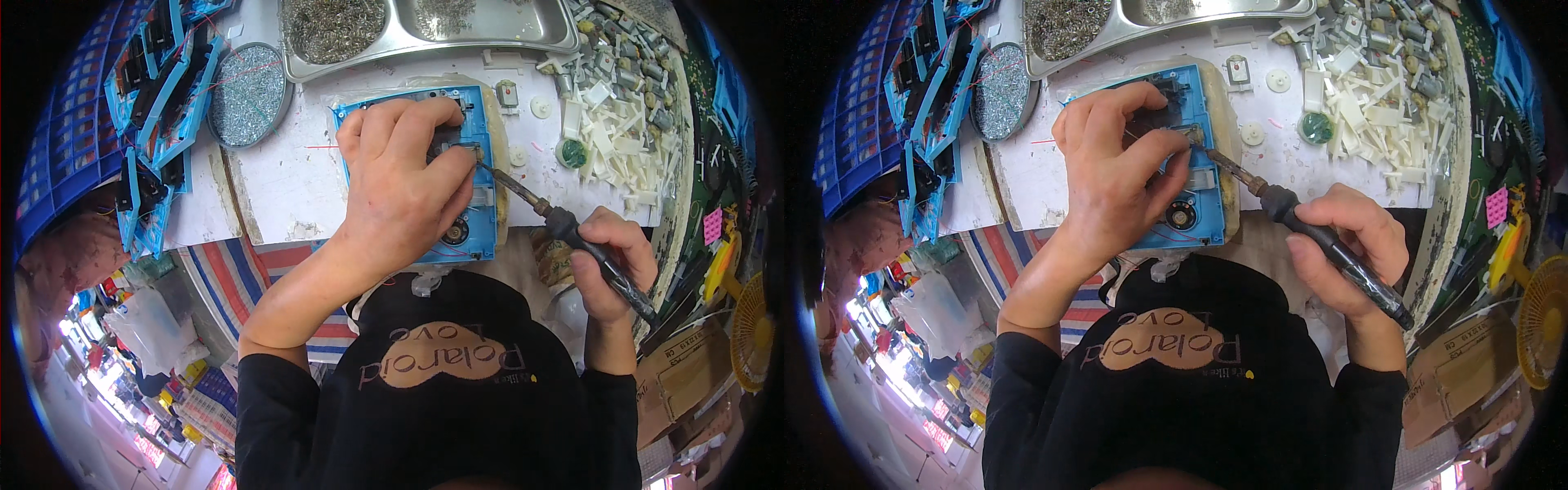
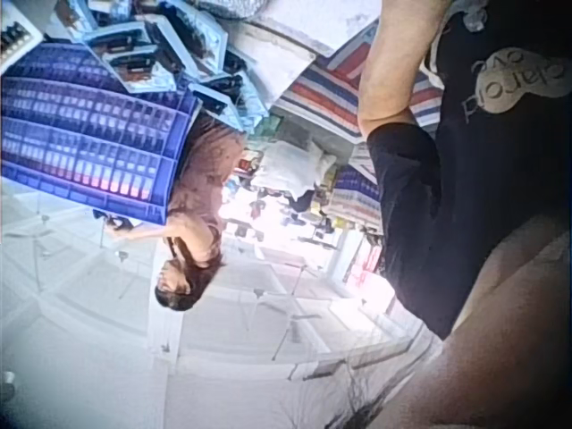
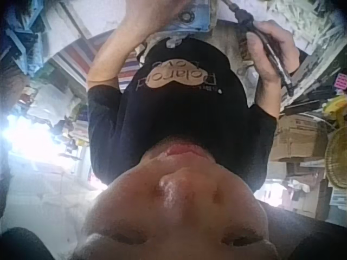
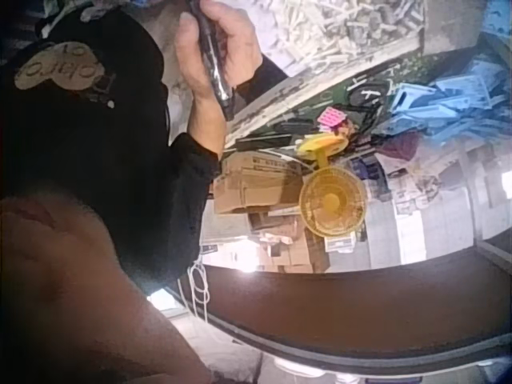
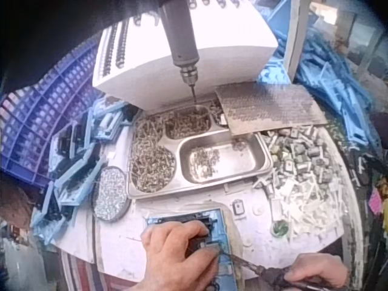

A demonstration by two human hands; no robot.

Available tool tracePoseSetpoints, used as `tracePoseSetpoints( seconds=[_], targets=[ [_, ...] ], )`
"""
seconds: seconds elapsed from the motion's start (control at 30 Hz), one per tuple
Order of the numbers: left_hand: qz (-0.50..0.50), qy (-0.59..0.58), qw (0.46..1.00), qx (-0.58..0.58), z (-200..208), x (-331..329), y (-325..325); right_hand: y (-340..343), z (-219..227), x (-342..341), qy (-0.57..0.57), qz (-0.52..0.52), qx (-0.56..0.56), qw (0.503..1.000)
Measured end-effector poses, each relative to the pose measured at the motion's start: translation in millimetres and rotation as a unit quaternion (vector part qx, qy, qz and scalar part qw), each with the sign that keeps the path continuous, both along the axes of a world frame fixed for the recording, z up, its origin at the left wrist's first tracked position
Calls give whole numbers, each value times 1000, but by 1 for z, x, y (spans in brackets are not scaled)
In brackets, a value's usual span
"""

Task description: Assemble an electronic toy or device by soldering components, installing a circuit board, and screwing the casing together.

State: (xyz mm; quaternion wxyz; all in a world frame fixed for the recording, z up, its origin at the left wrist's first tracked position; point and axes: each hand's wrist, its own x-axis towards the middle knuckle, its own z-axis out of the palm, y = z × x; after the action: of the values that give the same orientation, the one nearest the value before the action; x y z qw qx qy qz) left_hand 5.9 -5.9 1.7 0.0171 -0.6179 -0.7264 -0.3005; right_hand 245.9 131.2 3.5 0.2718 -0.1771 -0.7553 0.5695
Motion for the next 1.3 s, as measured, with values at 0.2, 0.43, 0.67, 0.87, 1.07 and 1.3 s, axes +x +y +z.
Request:
tracePoseSetpoints(
  seconds=[0.2,0.43,0.67,0.87,1.07,1.3],
  targets=[
    [-2,-1,1000,-4,1,0,1,-2,1,-5,4,-2,6,1000],
    [-3,0,1000,-7,2,0,1,0,4,-7,-6,18,57,998],
    [-3,3,1000,-4,1,0,1,1,11,-19,16,74,253,965],
    [-2,11,1000,-4,0,0,0,12,9,-13,44,75,223,971],
    [-5,10,1000,-13,2,0,1,11,6,-11,47,57,215,974],
    [-7,14,1000,-1,0,0,0,13,6,-11,41,53,211,975]
  ],
)
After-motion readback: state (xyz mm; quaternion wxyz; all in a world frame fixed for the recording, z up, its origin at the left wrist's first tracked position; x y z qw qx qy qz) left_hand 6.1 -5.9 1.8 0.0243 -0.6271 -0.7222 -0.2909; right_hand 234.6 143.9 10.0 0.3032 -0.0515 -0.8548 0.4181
